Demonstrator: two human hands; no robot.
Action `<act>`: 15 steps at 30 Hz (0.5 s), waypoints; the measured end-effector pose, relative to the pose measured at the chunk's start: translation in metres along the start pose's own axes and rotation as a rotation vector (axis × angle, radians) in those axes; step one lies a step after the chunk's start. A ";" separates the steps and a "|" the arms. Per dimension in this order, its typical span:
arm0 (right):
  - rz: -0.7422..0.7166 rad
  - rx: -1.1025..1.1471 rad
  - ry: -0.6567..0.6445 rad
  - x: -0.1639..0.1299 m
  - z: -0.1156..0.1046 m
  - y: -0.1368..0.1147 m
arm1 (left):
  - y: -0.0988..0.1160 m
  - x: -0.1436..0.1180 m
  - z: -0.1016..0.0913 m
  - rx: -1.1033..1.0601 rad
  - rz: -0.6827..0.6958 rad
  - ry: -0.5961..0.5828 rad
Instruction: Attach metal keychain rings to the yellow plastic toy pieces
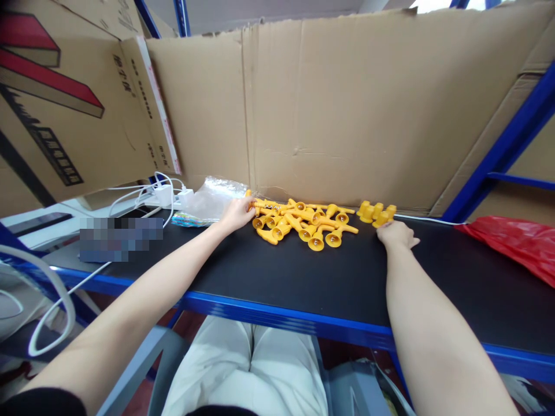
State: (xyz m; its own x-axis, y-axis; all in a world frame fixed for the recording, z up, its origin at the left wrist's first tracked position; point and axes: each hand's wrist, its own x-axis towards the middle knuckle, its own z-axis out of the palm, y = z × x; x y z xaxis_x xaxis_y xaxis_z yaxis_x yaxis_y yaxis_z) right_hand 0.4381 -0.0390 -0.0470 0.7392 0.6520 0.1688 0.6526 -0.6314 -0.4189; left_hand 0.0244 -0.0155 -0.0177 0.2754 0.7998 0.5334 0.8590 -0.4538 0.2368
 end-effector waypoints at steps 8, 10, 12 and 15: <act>-0.103 0.028 -0.062 0.005 0.006 0.000 | 0.001 -0.001 -0.001 -0.025 -0.026 0.017; -0.133 0.035 -0.089 0.008 0.009 0.002 | 0.000 -0.001 -0.001 -0.045 -0.030 0.035; -0.152 0.037 -0.110 0.010 0.010 0.002 | -0.001 0.000 0.000 -0.076 -0.027 0.069; -0.175 0.004 -0.137 0.012 0.012 0.001 | -0.004 0.002 0.004 -0.159 -0.048 0.123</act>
State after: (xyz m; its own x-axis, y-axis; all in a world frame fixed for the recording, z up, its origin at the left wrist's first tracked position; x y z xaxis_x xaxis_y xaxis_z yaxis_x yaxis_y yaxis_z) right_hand 0.4457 -0.0269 -0.0557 0.5853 0.8024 0.1166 0.7680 -0.5025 -0.3971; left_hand 0.0229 -0.0105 -0.0205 0.1722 0.7724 0.6113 0.7884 -0.4801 0.3846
